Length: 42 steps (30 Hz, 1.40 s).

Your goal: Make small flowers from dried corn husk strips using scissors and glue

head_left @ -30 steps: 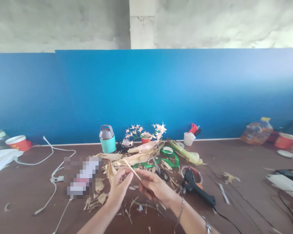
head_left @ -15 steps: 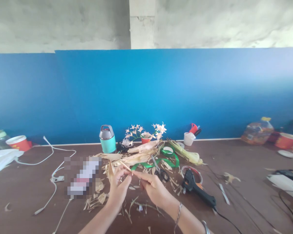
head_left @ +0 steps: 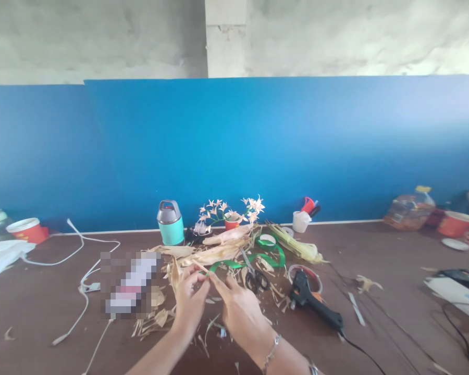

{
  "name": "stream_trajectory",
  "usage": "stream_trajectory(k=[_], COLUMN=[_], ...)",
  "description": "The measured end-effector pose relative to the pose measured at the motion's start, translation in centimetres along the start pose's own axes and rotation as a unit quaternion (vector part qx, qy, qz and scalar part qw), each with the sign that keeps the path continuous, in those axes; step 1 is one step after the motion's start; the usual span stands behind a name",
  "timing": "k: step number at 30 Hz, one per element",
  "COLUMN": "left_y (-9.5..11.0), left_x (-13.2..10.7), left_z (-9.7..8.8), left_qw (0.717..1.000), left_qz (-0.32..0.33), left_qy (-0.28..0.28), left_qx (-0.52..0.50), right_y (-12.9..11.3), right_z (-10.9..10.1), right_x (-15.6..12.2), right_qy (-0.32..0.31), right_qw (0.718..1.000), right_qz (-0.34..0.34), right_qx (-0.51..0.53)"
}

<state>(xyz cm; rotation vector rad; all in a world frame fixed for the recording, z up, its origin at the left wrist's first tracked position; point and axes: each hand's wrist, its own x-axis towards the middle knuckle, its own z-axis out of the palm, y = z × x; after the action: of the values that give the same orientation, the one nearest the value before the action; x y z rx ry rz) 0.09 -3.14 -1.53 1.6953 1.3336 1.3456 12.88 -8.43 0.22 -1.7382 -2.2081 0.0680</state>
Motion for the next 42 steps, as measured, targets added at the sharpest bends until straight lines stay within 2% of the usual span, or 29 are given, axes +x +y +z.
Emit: stream_trajectory(k=[3, 6, 9, 11, 12, 14, 17, 20, 27, 30, 34, 39, 42], left_y=[-0.2, -0.2, -0.2, -0.2, -0.2, -0.2, -0.1, 0.0, -0.2, -0.2, -0.3, 0.2, 0.6], left_x=[0.0, 0.1, 0.2, 0.3, 0.4, 0.5, 0.5, 0.5, 0.4, 0.4, 0.5, 0.5, 0.5], left_z=[-0.1, -0.4, -0.6, -0.5, -0.5, -0.5, -0.4, -0.3, -0.3, -0.5, -0.5, -0.6, -0.8], left_qw=[1.0, 0.999, 0.999, 0.999, 0.999, 1.0, 0.999, 0.997, 0.996, 0.994, 0.992, 0.983, 0.982], left_qz=[-0.011, -0.024, -0.027, -0.027, -0.025, -0.01, 0.029, 0.046, 0.0, -0.011, 0.026, 0.08, 0.088], left_qy=[0.01, 0.023, 0.02, 0.009, 0.004, -0.006, -0.028, -0.052, -0.07, -0.089, -0.119, -0.164, -0.169], left_qx=[0.009, -0.003, -0.019, -0.023, -0.025, -0.026, -0.027, -0.042, -0.056, -0.062, -0.042, -0.015, -0.008], right_y=[0.2, 2.0, 4.1, 4.5, 4.4, 3.9, 3.0, 2.7, 3.2, 3.5, 4.0, 4.2, 4.2], right_z=[0.1, 0.0, -0.3, -0.5, -0.7, -0.9, -1.2, -1.3, -1.6, -1.7, -1.3, -1.1, -1.5], right_x=[0.2, 0.7, 1.2, 1.4, 1.5, 1.5, 1.3, 1.1, 1.0, 1.0, 1.0, 1.0, 0.8], right_qy=[0.005, 0.035, 0.126, 0.14, 0.118, 0.035, -0.066, -0.1, -0.146, -0.161, -0.19, -0.205, -0.226], right_qw=[0.999, 0.994, 0.979, 0.943, 0.92, 0.875, 0.808, 0.756, 0.679, 0.65, 0.622, 0.612, 0.614], right_qz=[0.027, 0.098, 0.088, 0.094, 0.1, 0.111, 0.125, 0.142, 0.151, 0.156, 0.145, 0.139, 0.145], right_qx=[-0.041, -0.027, 0.135, 0.288, 0.359, 0.471, 0.571, 0.631, 0.703, 0.726, 0.745, 0.751, 0.743])
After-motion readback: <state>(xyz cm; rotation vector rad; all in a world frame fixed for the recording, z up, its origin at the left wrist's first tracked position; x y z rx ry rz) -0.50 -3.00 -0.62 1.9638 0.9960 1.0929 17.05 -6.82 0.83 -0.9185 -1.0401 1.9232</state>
